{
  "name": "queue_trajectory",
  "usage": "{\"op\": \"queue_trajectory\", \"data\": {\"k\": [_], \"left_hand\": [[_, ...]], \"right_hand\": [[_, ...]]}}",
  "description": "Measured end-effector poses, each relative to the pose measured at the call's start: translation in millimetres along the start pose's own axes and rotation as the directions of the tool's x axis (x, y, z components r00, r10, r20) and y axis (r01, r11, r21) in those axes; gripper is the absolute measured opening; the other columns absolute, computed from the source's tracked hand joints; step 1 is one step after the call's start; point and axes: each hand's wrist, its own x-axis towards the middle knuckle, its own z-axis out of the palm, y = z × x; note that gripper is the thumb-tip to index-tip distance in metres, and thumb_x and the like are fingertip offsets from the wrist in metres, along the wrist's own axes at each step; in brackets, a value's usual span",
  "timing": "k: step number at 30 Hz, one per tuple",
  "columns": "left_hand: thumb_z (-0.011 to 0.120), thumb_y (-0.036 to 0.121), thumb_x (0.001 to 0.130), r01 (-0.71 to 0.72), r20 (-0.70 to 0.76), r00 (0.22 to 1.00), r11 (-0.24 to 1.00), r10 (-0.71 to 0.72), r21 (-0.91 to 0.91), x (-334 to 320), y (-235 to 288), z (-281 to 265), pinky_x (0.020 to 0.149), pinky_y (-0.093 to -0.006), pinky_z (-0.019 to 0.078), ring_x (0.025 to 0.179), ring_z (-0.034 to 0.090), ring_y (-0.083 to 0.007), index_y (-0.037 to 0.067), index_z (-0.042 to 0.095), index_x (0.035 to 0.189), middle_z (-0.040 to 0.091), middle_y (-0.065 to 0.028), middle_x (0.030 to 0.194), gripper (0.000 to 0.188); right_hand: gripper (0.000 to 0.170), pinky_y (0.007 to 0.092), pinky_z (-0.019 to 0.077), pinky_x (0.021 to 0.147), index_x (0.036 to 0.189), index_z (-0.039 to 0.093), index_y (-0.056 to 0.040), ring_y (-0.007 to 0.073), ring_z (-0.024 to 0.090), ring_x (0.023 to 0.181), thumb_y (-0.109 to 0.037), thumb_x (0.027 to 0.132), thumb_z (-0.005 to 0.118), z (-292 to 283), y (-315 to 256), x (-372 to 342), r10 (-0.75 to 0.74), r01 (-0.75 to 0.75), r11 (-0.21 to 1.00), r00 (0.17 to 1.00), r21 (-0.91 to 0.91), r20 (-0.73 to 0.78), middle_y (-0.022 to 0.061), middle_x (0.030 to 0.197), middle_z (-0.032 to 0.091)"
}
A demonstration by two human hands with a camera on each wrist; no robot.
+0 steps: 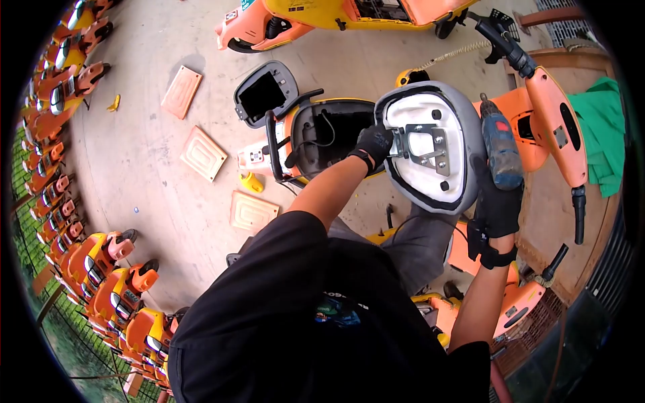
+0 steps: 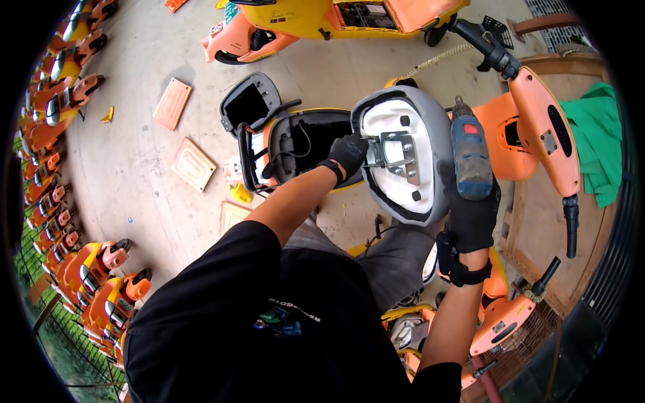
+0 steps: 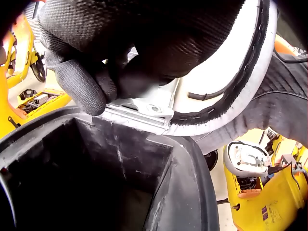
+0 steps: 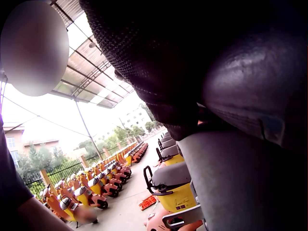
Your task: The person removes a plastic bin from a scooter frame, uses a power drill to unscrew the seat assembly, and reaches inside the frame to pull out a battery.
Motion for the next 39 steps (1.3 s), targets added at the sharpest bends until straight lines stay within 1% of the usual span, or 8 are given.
{"op": "queue_trajectory", "data": {"k": [12,15,18,23,27,30,33,39], "left_hand": [[0.054,0.016,0.078,0.204,0.145,0.976,0.902,-0.16,-0.381,-24,1,-45,0.077,-0.0446,0.0491,0.086,0.062,-0.0349,0.005,0.065,0.085,0.063,-0.0206,0.09,0.017],[0.057,0.025,0.079,0.253,0.047,0.96,0.782,-0.277,-0.57,-43,-21,-67,0.076,-0.0419,0.0493,0.083,0.063,-0.0346,0.003,0.066,0.087,0.064,-0.02,0.083,0.025],[0.058,0.021,0.085,0.236,0.069,0.904,0.355,-0.423,-0.905,-74,-41,-116,0.05,-0.0281,0.0477,0.054,0.06,-0.0144,-0.002,0.062,0.08,0.06,-0.0083,0.065,0.024],[0.06,0.017,0.087,-0.037,-0.168,0.733,0.208,-0.659,-0.977,-102,-108,-181,0.052,-0.024,0.0467,0.055,0.057,-0.0128,-0.002,0.06,0.093,0.057,-0.0044,0.067,0.02],[0.056,0.019,0.089,0.064,0.075,0.819,-0.04,-0.569,-0.997,-114,-173,-197,0.06,-0.0269,0.052,0.067,0.063,-0.0165,-0.002,0.056,0.107,0.062,-0.0088,0.085,0.027],[0.057,0.021,0.089,0.093,-0.031,0.822,0.188,-0.568,-0.978,-126,-174,-185,0.058,-0.0251,0.0505,0.065,0.061,-0.0144,-0.005,0.053,0.113,0.063,-0.0079,0.085,0.035],[0.058,0.027,0.087,0.186,-0.271,0.787,0.632,-0.554,-0.752,-138,-162,-161,0.053,-0.0249,0.0404,0.058,0.052,-0.01,0.0,0.063,0.086,0.061,-0.0028,0.069,0.027],[0.057,0.026,0.082,0.38,-0.089,0.797,0.61,-0.597,-0.695,-164,-133,-121,0.062,-0.0318,0.0466,0.066,0.057,-0.018,-0.003,0.049,0.107,0.058,-0.0108,0.075,0.039]], "right_hand": [[0.04,0.0283,0.0447,0.077,0.109,0.057,0.0009,0.0128,0.055,0.085,-0.02,0.079,0.073,6,5,3,-0.005,0.004,0.999,1.0,0.053,0.021,0.0039,0.096,0.061],[0.041,0.0282,0.0444,0.078,0.11,0.057,0.0019,0.0131,0.055,0.086,-0.02,0.079,0.072,7,8,4,-0.059,0.061,0.997,0.997,0.038,-0.042,0.0048,0.098,0.061],[0.042,0.0283,0.0441,0.08,0.111,0.056,0.0021,0.0138,0.055,0.088,-0.019,0.079,0.072,8,2,2,-0.071,0.076,0.992,0.996,0.102,-0.053,0.0055,0.1,0.06],[0.046,0.0298,0.0439,0.085,0.115,0.055,0.0037,0.0158,0.056,0.095,-0.02,0.078,0.072,8,11,7,-0.137,0.139,0.99,0.99,0.032,-0.042,0.0092,0.108,0.061],[0.057,0.0366,0.0459,0.083,0.109,0.058,0.0024,0.0259,0.061,0.093,-0.035,0.071,0.077,6,0,5,-0.093,0.094,0.993,0.996,0.071,-0.016,0.0138,0.103,0.064],[0.056,0.0368,0.0467,0.081,0.107,0.06,0.0023,0.0257,0.062,0.092,-0.038,0.071,0.075,7,-3,4,-0.129,0.131,0.989,0.991,0.075,-0.031,0.0138,0.1,0.065],[0.054,0.037,0.0474,0.079,0.105,0.061,0.0023,0.0261,0.063,0.088,-0.038,0.072,0.075,6,0,8,-0.173,0.174,0.982,0.985,0.075,-0.028,0.0139,0.096,0.066],[0.05,0.0346,0.0487,0.073,0.098,0.062,0.0024,0.0211,0.063,0.081,-0.036,0.07,0.077,9,5,9,-0.235,0.247,0.951,0.968,0.185,-0.087,0.0122,0.089,0.066]]}}
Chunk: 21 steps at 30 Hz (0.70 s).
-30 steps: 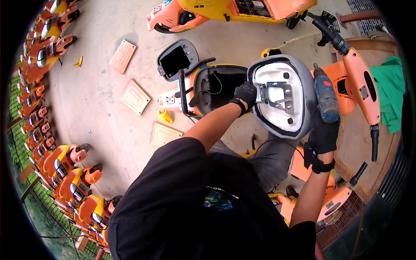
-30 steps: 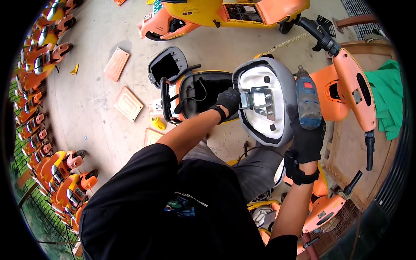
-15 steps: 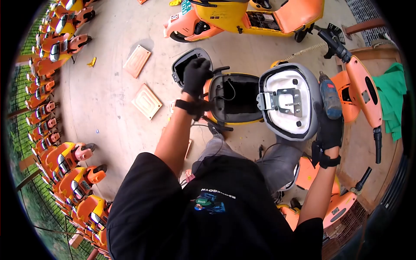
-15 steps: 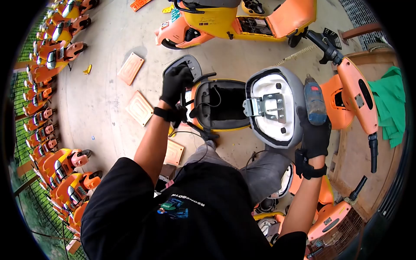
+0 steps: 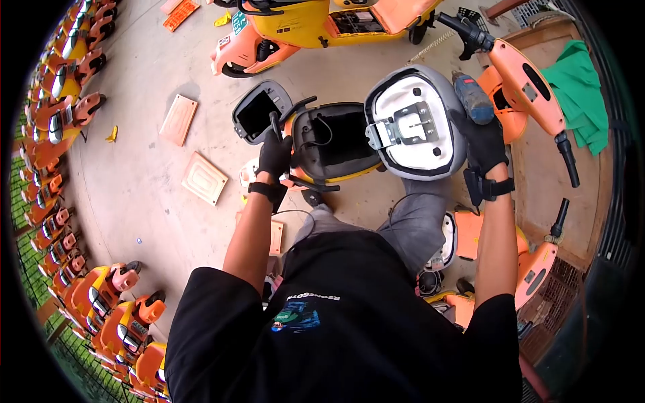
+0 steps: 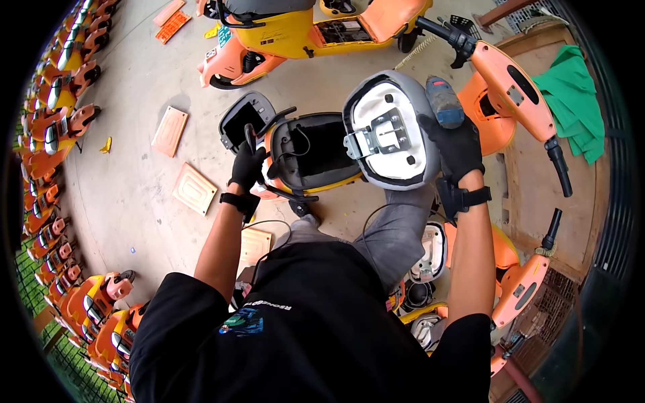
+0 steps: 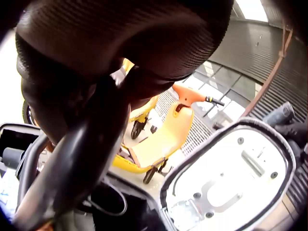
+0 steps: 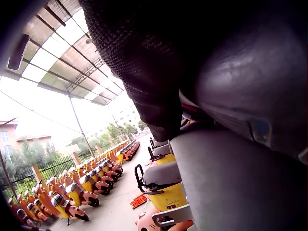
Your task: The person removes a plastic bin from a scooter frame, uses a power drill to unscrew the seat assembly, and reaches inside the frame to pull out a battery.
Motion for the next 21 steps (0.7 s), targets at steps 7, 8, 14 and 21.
{"op": "queue_trajectory", "data": {"k": [7,8,14,21], "left_hand": [[0.051,0.024,0.084,-0.079,-0.098,0.992,0.997,0.079,0.01,-3,1,6,0.07,-0.0435,0.0468,0.079,0.062,-0.0364,-0.001,0.042,0.117,0.061,-0.0248,0.089,0.042],[0.05,0.024,0.084,-0.072,-0.106,0.992,0.997,0.073,0.012,-3,0,7,0.071,-0.0456,0.0463,0.082,0.062,-0.0392,0.0,0.04,0.12,0.061,-0.0268,0.091,0.045],[0.056,0.014,0.083,0.023,0.066,0.998,0.979,-0.01,-0.201,8,-23,18,0.077,-0.0406,0.0466,0.092,0.059,-0.0376,0.009,0.019,0.144,0.056,-0.0259,0.111,0.071],[0.045,0.021,0.087,0.024,0.116,0.993,0.99,-0.007,-0.142,8,-2,11,0.106,-0.0366,0.0301,0.131,0.034,-0.0343,0.003,0.022,0.142,0.031,-0.0237,0.142,0.063]], "right_hand": [[0.056,0.0385,0.0484,0.075,0.091,0.057,-0.0006,0.0301,0.062,0.084,-0.044,0.062,0.077,-10,3,4,0.111,-0.068,0.896,0.991,-0.439,0.074,0.0166,0.089,0.064],[0.055,0.0401,0.0483,0.075,0.092,0.056,-0.0013,0.0325,0.062,0.086,-0.043,0.062,0.077,-11,-4,2,0.113,-0.06,0.865,0.991,-0.498,0.078,0.0176,0.09,0.064],[0.058,0.0475,0.0466,0.075,0.094,0.051,-0.0046,0.0379,0.059,0.087,-0.038,0.056,0.081,-6,7,-5,-0.004,-0.012,0.785,1.0,-0.62,-0.025,0.0198,0.089,0.061],[0.056,0.0433,0.0501,0.076,0.096,0.049,-0.0034,0.0356,0.062,0.084,-0.028,0.054,0.077,8,-22,-7,0.126,-0.131,0.756,0.991,-0.641,-0.053,0.0168,0.087,0.063]]}}
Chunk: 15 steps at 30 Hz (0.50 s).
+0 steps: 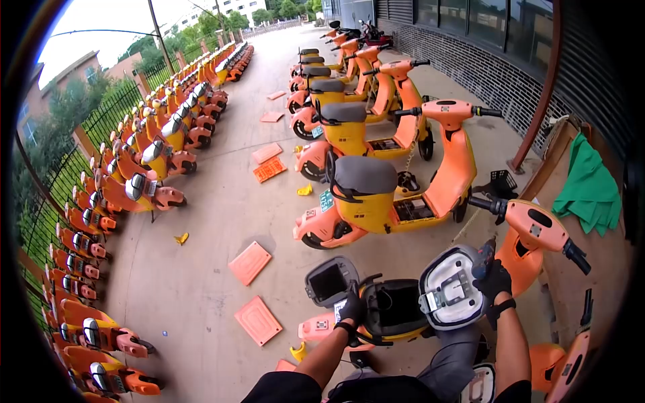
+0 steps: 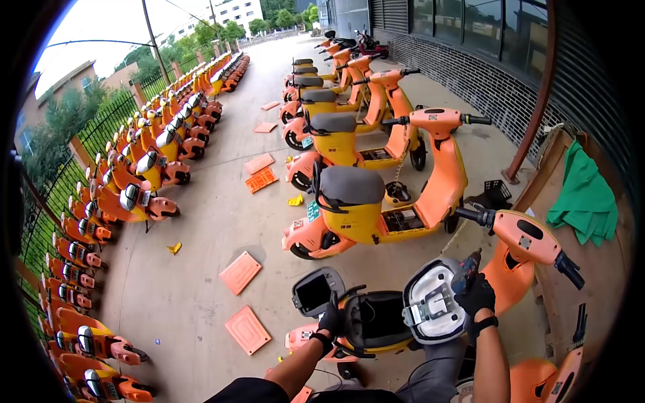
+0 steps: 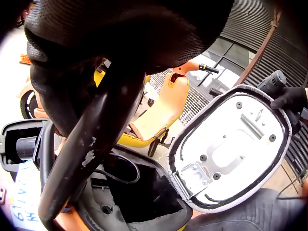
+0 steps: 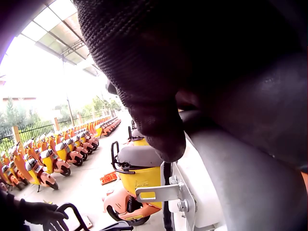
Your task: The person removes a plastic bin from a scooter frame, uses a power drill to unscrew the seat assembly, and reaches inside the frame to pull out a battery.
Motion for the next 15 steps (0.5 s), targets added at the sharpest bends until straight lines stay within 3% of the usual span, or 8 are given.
{"op": "queue_trajectory", "data": {"k": [1,2,6,13,15], "left_hand": [[0.045,0.022,0.088,-0.126,-0.07,0.989,0.992,0.127,0.016,4,-12,7,0.107,-0.0363,0.0286,0.132,0.032,-0.0336,0.003,0.023,0.142,0.028,-0.0232,0.144,0.061],[0.046,0.021,0.088,-0.142,-0.095,0.986,0.989,0.138,-0.032,1,-7,7,0.109,-0.0356,0.0264,0.133,0.03,-0.0335,0.003,0.025,0.141,0.024,-0.0223,0.145,0.06],[0.048,0.013,0.086,-0.238,-0.17,0.959,0.969,0.226,-0.057,20,-28,21,0.108,-0.0352,0.0275,0.131,0.032,-0.0354,0.004,0.024,0.141,0.028,-0.0223,0.144,0.061],[0.047,0.011,0.086,-0.185,-0.187,0.968,0.98,0.17,-0.067,20,-26,27,0.105,-0.0367,0.0324,0.128,0.037,-0.0355,0.005,0.025,0.141,0.033,-0.0223,0.141,0.059],[0.047,0.011,0.087,-0.233,-0.279,0.929,0.97,0.242,0.067,33,-40,34,0.105,-0.037,0.0321,0.128,0.037,-0.0354,0.005,0.025,0.141,0.033,-0.0224,0.141,0.059]], "right_hand": [[0.055,0.0431,0.0506,0.075,0.098,0.048,-0.0032,0.0358,0.062,0.085,-0.026,0.056,0.075,-2,-2,-2,0.005,-0.005,1.0,1.0,-0.021,0.012,0.0171,0.087,0.063],[0.056,0.0432,0.0506,0.075,0.1,0.045,-0.0043,0.0359,0.062,0.086,-0.024,0.057,0.074,-1,-3,-1,0.004,-0.004,0.999,1.0,-0.034,0.017,0.0177,0.089,0.064],[0.061,0.0436,0.0505,0.075,0.105,0.042,-0.0068,0.0362,0.062,0.088,-0.024,0.056,0.074,-9,-18,-2,0.047,-0.047,0.999,0.998,-0.018,0.041,0.0188,0.091,0.064],[0.059,0.0444,0.0503,0.075,0.107,0.041,-0.0081,0.0374,0.061,0.087,-0.019,0.058,0.071,3,-11,8,0.035,-0.035,0.998,0.999,-0.048,0.007,0.018,0.09,0.064],[0.058,0.0448,0.05,0.076,0.107,0.041,-0.0084,0.0379,0.061,0.087,-0.018,0.058,0.07,11,0,13,0.05,-0.05,0.997,0.999,-0.055,0.002,0.0179,0.089,0.064]]}}
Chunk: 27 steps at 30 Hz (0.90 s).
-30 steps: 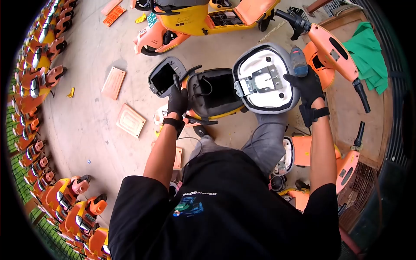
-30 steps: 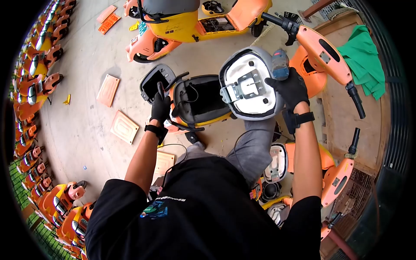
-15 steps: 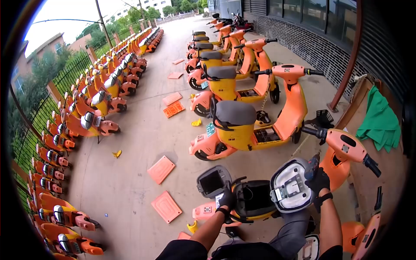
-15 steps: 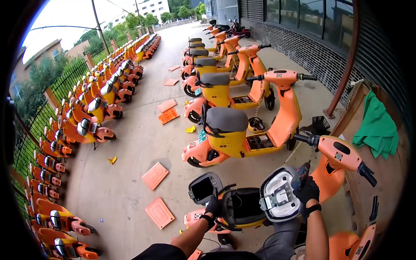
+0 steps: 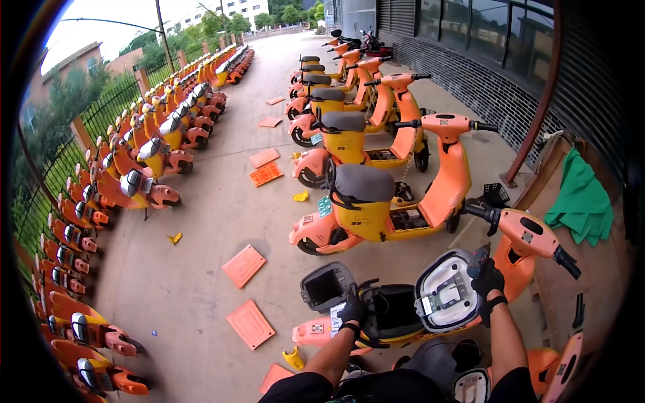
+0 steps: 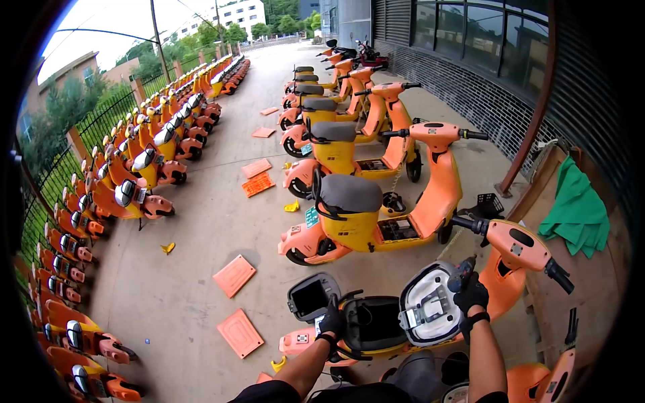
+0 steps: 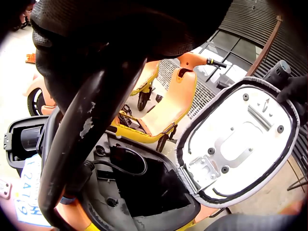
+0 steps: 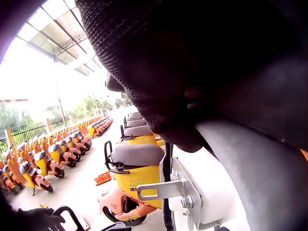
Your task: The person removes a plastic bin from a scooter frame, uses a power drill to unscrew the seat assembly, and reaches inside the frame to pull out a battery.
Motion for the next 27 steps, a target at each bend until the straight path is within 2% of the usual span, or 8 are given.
{"op": "queue_trajectory", "data": {"k": [10,13,18,21,22,24,26,27], "left_hand": [[0.05,0.016,0.088,0.169,0.133,0.976,0.985,-0.173,0.037,-15,49,-32,0.103,-0.0369,0.0352,0.128,0.037,-0.0346,0.005,0.026,0.14,0.032,-0.0213,0.142,0.058],[0.051,0.018,0.089,0.084,0.075,0.993,0.986,-0.095,0.143,-15,47,-32,0.098,-0.0374,0.0401,0.123,0.044,-0.0352,0.006,0.025,0.141,0.034,-0.0208,0.141,0.06],[0.047,0.016,0.088,0.328,0.145,0.918,0.911,-0.37,0.249,-29,110,-60,0.083,-0.0401,0.0485,0.104,0.058,-0.0356,0.012,0.024,0.143,0.049,-0.0231,0.128,0.06],[0.044,0.018,0.087,0.311,0.115,0.921,0.88,-0.373,0.358,-28,105,-57,0.076,-0.0426,0.0495,0.091,0.062,-0.0371,0.015,0.025,0.143,0.057,-0.0238,0.114,0.059],[0.045,0.03,0.087,0.22,0.031,0.969,0.915,-0.244,0.338,-25,70,-43,0.075,-0.0531,0.0454,0.088,0.059,-0.046,0.003,0.042,0.108,0.062,-0.0278,0.094,0.035],[0.046,0.029,0.086,0.243,-0.023,0.968,0.907,-0.25,0.344,-28,79,-43,0.074,-0.0531,0.0452,0.087,0.06,-0.0455,0.003,0.041,0.105,0.062,-0.028,0.092,0.033],[0.045,0.026,0.086,0.32,0.015,0.932,0.843,-0.361,0.432,-17,58,-37,0.075,-0.052,0.0455,0.089,0.059,-0.0441,0.006,0.038,0.123,0.06,-0.0262,0.097,0.042],[0.044,0.023,0.087,0.227,0.059,0.954,0.839,-0.293,0.494,-14,42,-33,0.076,-0.0507,0.046,0.091,0.058,-0.0422,0.017,0.022,0.143,0.053,-0.024,0.104,0.06]], "right_hand": [[0.052,0.0459,0.0482,0.079,0.108,0.045,-0.0089,0.0387,0.06,0.088,-0.017,0.062,0.068,17,51,-13,-0.024,0.038,0.995,0.986,0.088,-0.163,0.018,0.091,0.063],[0.045,0.0445,0.049,0.076,0.106,0.047,-0.0086,0.0373,0.061,0.086,-0.018,0.067,0.066,9,54,-25,-0.027,0.069,0.98,0.975,0.186,-0.22,0.0174,0.089,0.064],[0.045,0.0452,0.0489,0.075,0.107,0.048,-0.0084,0.0382,0.06,0.085,-0.019,0.067,0.065,3,78,-35,0.05,-0.01,0.973,0.984,0.229,-0.17,0.0179,0.09,0.063],[0.047,0.0452,0.0493,0.076,0.108,0.048,-0.0086,0.04,0.06,0.086,-0.02,0.065,0.065,13,104,-40,0.03,0.039,0.948,0.977,0.315,-0.21,0.018,0.092,0.063],[0.047,0.0452,0.0493,0.076,0.108,0.048,-0.0086,0.04,0.06,0.086,-0.02,0.065,0.065,16,113,-42,0.034,0.033,0.948,0.979,0.315,-0.203,0.018,0.092,0.063],[0.053,0.0426,0.049,0.077,0.108,0.05,-0.0055,0.0377,0.06,0.088,-0.019,0.061,0.07,24,131,-45,0.137,-0.044,0.864,0.979,0.501,-0.15,0.0171,0.095,0.062],[0.052,0.0413,0.0492,0.076,0.107,0.05,-0.0051,0.0352,0.06,0.087,-0.017,0.06,0.071,36,152,-46,0.142,-0.043,0.86,0.977,0.508,-0.157,0.0158,0.094,0.062],[0.052,0.04,0.0494,0.075,0.106,0.051,-0.0047,0.0328,0.06,0.085,-0.016,0.06,0.072,44,164,-46,0.141,-0.035,0.859,0.975,0.512,-0.17,0.0144,0.093,0.062]]}}
